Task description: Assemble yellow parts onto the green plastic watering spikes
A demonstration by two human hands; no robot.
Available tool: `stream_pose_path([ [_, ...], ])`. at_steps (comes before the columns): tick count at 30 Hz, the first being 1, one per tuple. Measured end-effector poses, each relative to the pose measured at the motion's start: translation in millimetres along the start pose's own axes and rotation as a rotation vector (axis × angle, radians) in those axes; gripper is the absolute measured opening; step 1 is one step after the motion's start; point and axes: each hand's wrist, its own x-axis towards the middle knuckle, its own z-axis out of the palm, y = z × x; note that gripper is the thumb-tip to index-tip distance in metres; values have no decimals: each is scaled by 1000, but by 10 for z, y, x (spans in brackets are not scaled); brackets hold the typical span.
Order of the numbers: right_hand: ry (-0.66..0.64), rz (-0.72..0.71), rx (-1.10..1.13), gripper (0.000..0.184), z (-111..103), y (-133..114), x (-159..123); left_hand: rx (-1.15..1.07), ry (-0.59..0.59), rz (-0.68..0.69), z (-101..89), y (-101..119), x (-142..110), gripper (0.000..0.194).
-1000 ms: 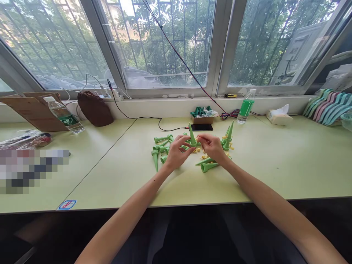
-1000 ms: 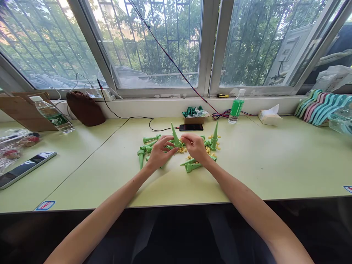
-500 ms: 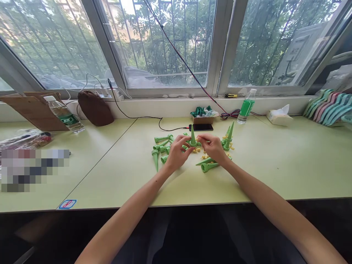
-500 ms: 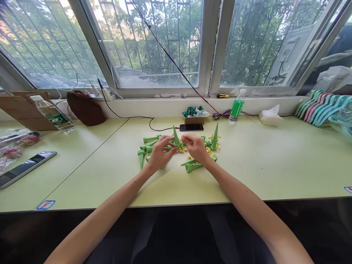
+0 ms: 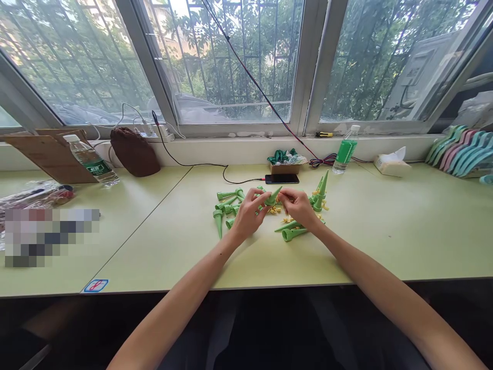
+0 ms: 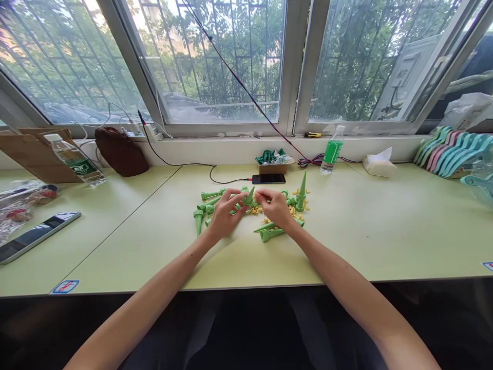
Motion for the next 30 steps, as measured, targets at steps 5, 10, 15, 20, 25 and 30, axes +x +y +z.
stream_pose_path([
  [5,-60,58,129,38,-7,52,18,40,-28,28,-15,-32,-4,31],
  [10,-100,164,291,37,-2,100,34,69,-35,62,-29,-26,4,32],
  [15,-99,270,411,34,1,37,33,68,-47,52,-30,-19,13,33],
  [20,-99,339,451,37,-6,-18,34,85,-40,57,-23,-45,8,33],
  [25,-51,340,451,39,35,10,39,48,-23,-32,-2,-6,11,31],
  [30,64,229,341,39,49,48,41,-46,11,-215,11,67,53,35],
])
